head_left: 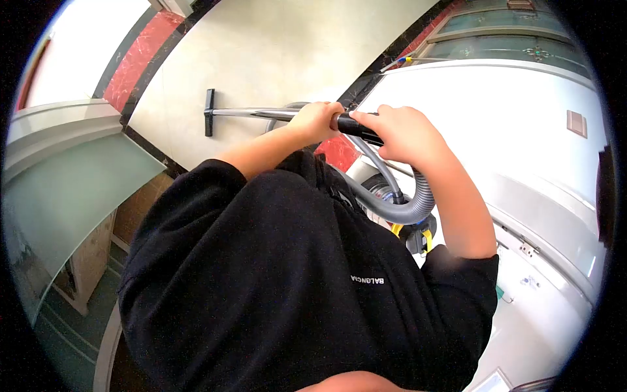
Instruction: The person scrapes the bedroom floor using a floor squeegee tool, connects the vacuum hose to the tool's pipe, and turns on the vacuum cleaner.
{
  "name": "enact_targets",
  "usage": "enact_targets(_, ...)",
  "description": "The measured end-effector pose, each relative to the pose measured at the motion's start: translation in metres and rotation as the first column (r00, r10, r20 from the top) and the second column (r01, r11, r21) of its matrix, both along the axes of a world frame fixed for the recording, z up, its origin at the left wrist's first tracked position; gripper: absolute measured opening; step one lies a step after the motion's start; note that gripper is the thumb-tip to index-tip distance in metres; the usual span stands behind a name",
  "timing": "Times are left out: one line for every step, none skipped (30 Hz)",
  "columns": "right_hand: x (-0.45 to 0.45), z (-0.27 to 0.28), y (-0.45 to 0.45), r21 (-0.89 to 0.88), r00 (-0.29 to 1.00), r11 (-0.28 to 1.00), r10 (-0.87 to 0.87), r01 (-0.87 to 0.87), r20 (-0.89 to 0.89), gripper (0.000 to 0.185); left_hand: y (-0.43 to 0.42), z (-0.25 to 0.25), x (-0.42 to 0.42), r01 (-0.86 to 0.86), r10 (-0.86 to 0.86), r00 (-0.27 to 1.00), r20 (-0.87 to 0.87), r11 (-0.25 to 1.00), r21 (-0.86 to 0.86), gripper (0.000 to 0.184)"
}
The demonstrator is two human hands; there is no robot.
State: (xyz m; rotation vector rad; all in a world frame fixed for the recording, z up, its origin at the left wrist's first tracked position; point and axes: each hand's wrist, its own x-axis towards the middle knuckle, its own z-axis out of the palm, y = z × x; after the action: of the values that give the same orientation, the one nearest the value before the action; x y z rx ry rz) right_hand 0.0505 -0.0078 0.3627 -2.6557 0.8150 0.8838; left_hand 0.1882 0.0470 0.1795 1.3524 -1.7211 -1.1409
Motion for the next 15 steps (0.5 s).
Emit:
enact_targets(0.002, -0.002, -0.004, 0.046, 0.999, 0.998, -0.040, 0.041, -0.031, 0.069, 0.000, -0.006, -0.002, 0.006, -0.006, 1.000, 0.025, 1.000, 0.014, 0.024)
enact_targets(0.001, -0.005, -0.009, 0.048, 0.998, 0.998, -0.044, 0.045, -0.037, 0.069, 0.000, -0.012, -0.004, 0.010, -0.010, 1.000, 0.019, 1.000, 0.016, 0.024)
enact_targets(0.001, -0.008, -0.011, 0.096, 0.994, 0.990, -0.095, 0.100, -0.056, 0.069, 0.001, -0.018, -0.005, 0.017, -0.018, 0.998, 0.053, 0.999, 0.033, 0.029)
enact_targets(0.002, -0.012, -0.013, 0.141, 0.987, 0.978, -0.144, 0.153, -0.073, 0.068, 0.001, -0.023, -0.003, 0.021, -0.025, 0.996, 0.090, 0.999, 0.049, 0.033)
enact_targets(-0.003, -0.015, -0.012, 0.167, 0.971, 0.958, -0.238, 0.231, 0.023, 0.077, 0.003, -0.018, 0.001, 0.028, -0.034, 0.996, 0.079, 0.996, 0.084, 0.031)
enact_targets(-0.006, -0.012, -0.012, 0.171, 0.970, 0.957, -0.241, 0.234, 0.023, 0.077, 0.006, -0.014, 0.005, 0.030, -0.037, 0.996, 0.079, 0.996, 0.088, 0.031)
enact_targets(-0.010, -0.005, -0.011, 0.272, 0.909, 0.877, -0.417, 0.395, 0.023, 0.081, 0.009, -0.011, 0.007, 0.044, -0.047, 0.996, 0.077, 0.998, 0.050, 0.031)
enact_targets(-0.012, 0.001, -0.008, 0.370, 0.814, 0.757, -0.581, 0.538, 0.006, 0.084, 0.012, -0.006, 0.010, 0.062, -0.063, 0.995, 0.078, 0.998, 0.013, 0.030)
enact_targets(-0.027, 0.002, -0.007, 0.387, 0.803, 0.734, -0.595, 0.558, -0.029, 0.085, 0.009, 0.005, 0.001, 0.144, -0.162, 0.978, 0.134, 0.980, 0.135, 0.032)
enact_targets(-0.024, 0.002, 0.000, 0.341, 0.839, 0.784, -0.544, 0.519, -0.027, 0.076, 0.011, 0.002, 0.004, 0.202, -0.218, 0.964, 0.151, 0.973, 0.112, 0.036)
enact_targets(-0.020, 0.004, 0.007, 0.313, 0.841, 0.798, -0.541, 0.515, -0.005, 0.068, 0.012, 0.001, 0.006, 0.211, -0.224, 0.963, 0.149, 0.973, 0.096, 0.038)
enact_targets(-0.015, 0.008, 0.015, 0.283, 0.840, 0.807, -0.543, 0.518, 0.011, 0.061, 0.012, 0.008, 0.009, 0.228, -0.238, 0.961, 0.143, 0.970, 0.080, 0.039)
enact_targets(-0.010, 0.013, 0.021, 0.229, 0.860, 0.842, -0.509, 0.489, 0.039, 0.050, 0.010, 0.017, 0.014, 0.251, -0.265, 0.951, 0.159, 0.963, 0.101, 0.038)
enact_targets(-0.008, 0.013, 0.030, 0.226, 0.843, 0.827, -0.536, 0.514, 0.043, 0.050, 0.008, 0.016, 0.017, 0.281, -0.293, 0.942, 0.162, 0.955, 0.096, 0.038)
enact_targets(-0.006, 0.011, 0.038, 0.121, 0.885, 0.887, -0.456, 0.445, 0.093, 0.049, 0.005, 0.014, 0.022, 0.331, -0.338, 0.931, 0.139, 0.941, 0.072, 0.036)
